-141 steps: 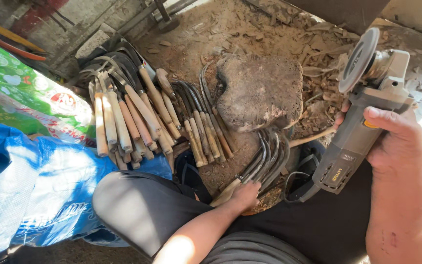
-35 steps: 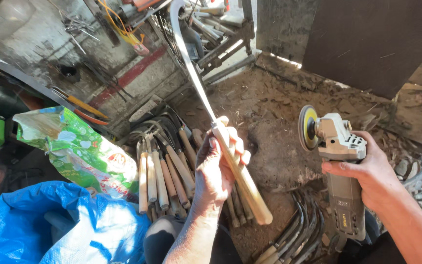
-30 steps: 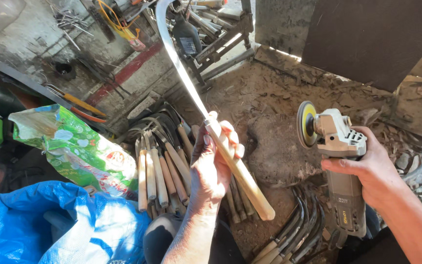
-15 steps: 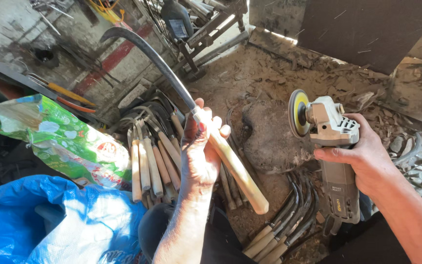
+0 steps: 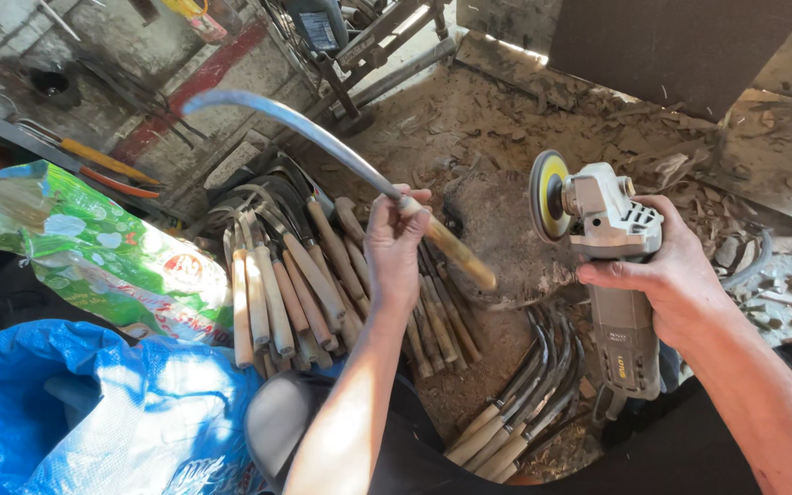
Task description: The person uses an angle grinder with a sanding disc to smooth the wooden handles of several sickle-like tools. They pick up each tool, grind the handle, and place it back down, repeating the process for multiple items.
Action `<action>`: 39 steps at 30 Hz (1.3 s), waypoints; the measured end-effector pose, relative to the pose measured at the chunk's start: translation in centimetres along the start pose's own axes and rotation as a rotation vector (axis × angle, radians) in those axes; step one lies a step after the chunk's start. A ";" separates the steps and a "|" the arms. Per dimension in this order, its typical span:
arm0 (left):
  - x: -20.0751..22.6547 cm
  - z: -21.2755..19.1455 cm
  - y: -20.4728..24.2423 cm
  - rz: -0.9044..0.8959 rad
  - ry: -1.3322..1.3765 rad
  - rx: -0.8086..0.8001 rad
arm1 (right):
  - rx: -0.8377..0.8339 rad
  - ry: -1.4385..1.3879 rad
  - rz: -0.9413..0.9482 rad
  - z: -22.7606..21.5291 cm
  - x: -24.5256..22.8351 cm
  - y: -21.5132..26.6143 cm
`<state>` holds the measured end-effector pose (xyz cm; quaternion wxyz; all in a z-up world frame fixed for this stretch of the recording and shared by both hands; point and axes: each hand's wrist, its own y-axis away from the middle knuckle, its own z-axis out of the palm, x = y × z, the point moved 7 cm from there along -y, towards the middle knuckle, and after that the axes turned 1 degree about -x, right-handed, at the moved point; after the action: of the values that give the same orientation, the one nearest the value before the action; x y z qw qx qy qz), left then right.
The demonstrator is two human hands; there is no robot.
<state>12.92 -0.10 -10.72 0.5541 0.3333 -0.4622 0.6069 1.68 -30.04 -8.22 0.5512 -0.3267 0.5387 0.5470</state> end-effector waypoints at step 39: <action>3.5 4.8 1.0 0.132 0.288 -0.252 | 0.019 0.750 -0.033 5.0 -1.4 1.3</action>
<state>10.86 -3.25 -6.04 0.6110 0.1400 -0.4713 0.6204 1.85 -25.38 -5.54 0.3274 -0.5078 0.7029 0.3753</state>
